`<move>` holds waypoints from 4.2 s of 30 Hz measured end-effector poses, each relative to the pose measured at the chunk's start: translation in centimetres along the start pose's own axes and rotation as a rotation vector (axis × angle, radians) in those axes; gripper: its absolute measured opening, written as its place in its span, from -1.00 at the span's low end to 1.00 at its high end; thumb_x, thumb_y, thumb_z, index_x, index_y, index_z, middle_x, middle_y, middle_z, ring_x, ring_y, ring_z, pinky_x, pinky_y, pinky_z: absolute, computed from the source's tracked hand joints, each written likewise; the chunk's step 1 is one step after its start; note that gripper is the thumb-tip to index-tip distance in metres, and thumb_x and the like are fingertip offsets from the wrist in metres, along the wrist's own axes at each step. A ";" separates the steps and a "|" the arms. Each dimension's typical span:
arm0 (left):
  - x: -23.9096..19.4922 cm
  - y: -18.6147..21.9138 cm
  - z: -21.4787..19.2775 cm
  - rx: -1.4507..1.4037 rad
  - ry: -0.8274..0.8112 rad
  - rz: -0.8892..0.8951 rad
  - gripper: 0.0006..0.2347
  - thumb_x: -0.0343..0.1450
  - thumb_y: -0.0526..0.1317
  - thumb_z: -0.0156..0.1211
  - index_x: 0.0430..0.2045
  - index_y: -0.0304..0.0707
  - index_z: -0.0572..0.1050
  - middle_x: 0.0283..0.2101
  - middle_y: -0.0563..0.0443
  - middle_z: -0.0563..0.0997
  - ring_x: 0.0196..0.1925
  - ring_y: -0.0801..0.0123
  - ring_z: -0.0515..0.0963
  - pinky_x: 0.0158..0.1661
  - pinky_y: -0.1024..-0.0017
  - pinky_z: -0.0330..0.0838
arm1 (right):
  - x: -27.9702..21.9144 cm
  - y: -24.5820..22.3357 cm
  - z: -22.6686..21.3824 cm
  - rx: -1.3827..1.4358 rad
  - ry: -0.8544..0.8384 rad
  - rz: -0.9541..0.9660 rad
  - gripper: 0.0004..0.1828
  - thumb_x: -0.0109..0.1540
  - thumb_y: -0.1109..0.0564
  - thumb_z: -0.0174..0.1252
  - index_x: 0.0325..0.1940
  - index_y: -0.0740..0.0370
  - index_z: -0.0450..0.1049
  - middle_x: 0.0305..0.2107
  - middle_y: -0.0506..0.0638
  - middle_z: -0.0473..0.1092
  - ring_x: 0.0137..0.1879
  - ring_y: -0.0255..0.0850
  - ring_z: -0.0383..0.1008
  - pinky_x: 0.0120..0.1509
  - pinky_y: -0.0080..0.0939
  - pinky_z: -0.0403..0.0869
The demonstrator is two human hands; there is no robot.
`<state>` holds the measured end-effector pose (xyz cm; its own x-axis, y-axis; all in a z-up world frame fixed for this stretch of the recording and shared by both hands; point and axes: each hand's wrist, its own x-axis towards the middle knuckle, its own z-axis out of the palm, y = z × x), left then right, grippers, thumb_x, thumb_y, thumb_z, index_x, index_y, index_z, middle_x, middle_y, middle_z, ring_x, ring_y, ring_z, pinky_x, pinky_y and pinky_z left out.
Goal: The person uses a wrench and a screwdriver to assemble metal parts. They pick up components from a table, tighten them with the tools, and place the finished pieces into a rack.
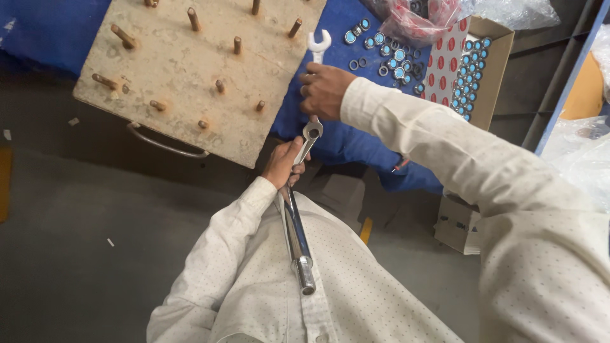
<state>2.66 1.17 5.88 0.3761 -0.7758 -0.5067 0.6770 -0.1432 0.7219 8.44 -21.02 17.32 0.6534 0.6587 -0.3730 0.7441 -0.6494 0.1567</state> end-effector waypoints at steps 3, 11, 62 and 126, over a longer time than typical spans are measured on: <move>0.0 0.2 -0.1 0.023 0.008 -0.015 -0.46 0.52 0.26 -0.19 -0.44 -0.32 0.44 -0.72 0.18 0.25 -0.80 0.58 0.24 -0.76 0.54 0.17 | 0.4 0.0 0.5 -0.014 -0.002 -0.005 -0.76 0.14 -0.20 0.22 -0.38 -0.07 0.62 -0.42 -0.17 0.52 -0.02 -0.18 0.48 0.09 -0.14 0.34; 0.8 -0.6 -0.6 -0.066 0.011 -0.037 -0.49 0.51 0.24 -0.10 -0.44 -0.31 0.43 -0.71 0.16 0.24 -0.79 0.58 0.20 -0.76 0.53 0.11 | -2.8 -2.3 5.2 0.277 -0.092 0.366 -0.71 0.19 -0.18 0.19 -0.20 -0.02 0.62 -0.36 -0.03 0.54 0.00 -0.06 0.47 0.08 0.00 0.34; -0.4 -0.3 2.5 -0.235 0.083 -0.179 -0.45 0.50 0.30 -0.20 -0.26 -0.32 0.39 -0.66 0.08 0.30 -0.75 0.43 0.31 -0.69 0.40 0.26 | -7.1 -23.9 5.1 1.163 0.850 1.472 -0.59 0.49 -0.08 -0.04 -0.22 0.28 0.46 -0.63 0.14 0.35 -0.52 0.02 0.42 -0.44 -0.06 0.34; -4.5 2.9 1.9 0.154 -0.239 -0.295 -0.48 0.51 0.25 -0.17 -0.29 -0.30 0.48 -0.71 0.21 0.22 -0.81 0.57 0.21 -0.76 0.54 0.16 | -13.8 -21.8 2.1 2.084 1.180 0.878 -0.62 0.58 -0.08 -0.13 -0.11 0.24 0.37 -0.48 -0.14 0.33 -0.45 -0.41 0.30 -0.37 -0.33 0.30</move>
<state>1.79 3.08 11.16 0.0102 -0.8062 -0.5916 0.6243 -0.4571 0.6335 -17.11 -16.70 17.15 0.8776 -0.4135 -0.2425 -0.1034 0.3306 -0.9381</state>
